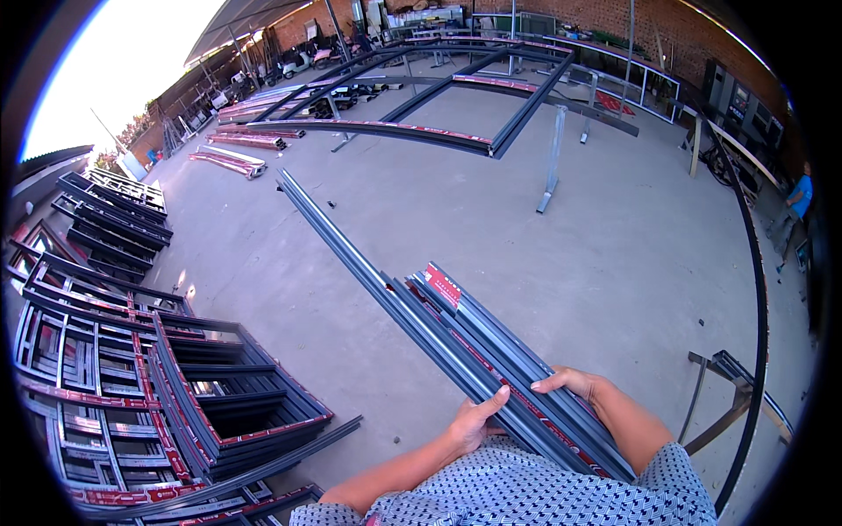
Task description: The person walks through a workshop and picks up a long metal profile to fit into a large window frame structure. They then walk to a pile of materials on the floor, gather several long metal bars, and carry them back to the frame area.
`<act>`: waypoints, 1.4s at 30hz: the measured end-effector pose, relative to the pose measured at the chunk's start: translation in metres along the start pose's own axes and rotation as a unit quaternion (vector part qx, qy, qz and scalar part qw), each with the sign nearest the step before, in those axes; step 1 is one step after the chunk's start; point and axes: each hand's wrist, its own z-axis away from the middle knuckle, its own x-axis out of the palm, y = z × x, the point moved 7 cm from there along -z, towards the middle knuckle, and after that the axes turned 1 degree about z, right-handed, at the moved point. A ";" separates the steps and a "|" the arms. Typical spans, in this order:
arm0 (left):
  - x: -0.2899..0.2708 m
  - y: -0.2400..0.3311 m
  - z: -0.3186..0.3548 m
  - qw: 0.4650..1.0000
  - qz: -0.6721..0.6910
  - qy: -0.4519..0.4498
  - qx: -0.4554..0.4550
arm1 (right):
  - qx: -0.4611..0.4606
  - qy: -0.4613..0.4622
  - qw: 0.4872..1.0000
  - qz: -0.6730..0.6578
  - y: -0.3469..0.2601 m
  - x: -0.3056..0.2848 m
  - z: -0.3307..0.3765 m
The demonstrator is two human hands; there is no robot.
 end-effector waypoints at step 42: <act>-0.324 0.771 -0.418 0.993 -0.068 -0.008 0.092 | -0.078 -0.030 0.995 -0.049 -0.771 -0.059 -0.490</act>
